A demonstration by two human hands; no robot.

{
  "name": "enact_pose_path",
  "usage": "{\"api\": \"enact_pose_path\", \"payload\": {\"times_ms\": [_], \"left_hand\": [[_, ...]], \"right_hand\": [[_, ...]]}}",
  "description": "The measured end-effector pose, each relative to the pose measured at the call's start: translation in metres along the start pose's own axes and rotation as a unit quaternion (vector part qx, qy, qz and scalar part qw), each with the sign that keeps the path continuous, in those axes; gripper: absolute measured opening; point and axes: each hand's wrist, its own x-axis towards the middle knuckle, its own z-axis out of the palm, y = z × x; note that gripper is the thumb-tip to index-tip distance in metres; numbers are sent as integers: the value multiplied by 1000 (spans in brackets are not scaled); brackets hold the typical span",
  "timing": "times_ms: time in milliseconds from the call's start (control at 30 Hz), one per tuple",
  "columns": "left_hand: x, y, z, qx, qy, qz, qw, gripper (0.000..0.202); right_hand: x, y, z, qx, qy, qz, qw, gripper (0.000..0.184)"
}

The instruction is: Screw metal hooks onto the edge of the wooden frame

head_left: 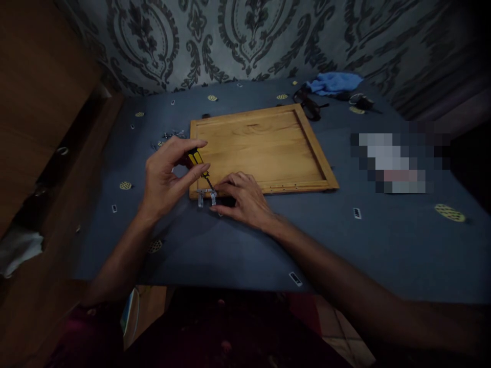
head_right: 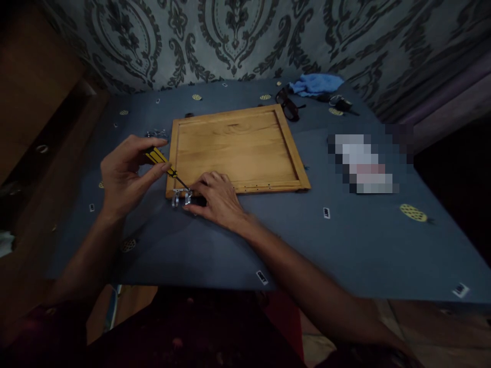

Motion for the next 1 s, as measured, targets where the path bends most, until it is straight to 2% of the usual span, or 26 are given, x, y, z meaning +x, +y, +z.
{"api": "enact_pose_path", "payload": {"times_ms": [100, 300, 367, 567, 767, 1000], "left_hand": [[4, -1, -3, -2, -7, 6, 1000, 31], [17, -6, -12, 0, -86, 9, 996, 32], [19, -9, -10, -2, -94, 8, 996, 32], [12, -17, 3, -1, -41, 22, 999, 38], [1, -19, 5, 10, 10, 26, 1000, 42], [-1, -15, 4, 33, -2, 39, 999, 39]], "right_hand": [[0, 0, 0, -3, 2, 0, 1000, 52], [0, 0, 0, -5, 4, -7, 1000, 55], [0, 0, 0, -6, 5, -8, 1000, 56], [1, 0, 1, -10, 4, -7, 1000, 53], [1, 0, 2, -9, 6, -8, 1000, 53], [0, 1, 0, -4, 7, -11, 1000, 54]]}}
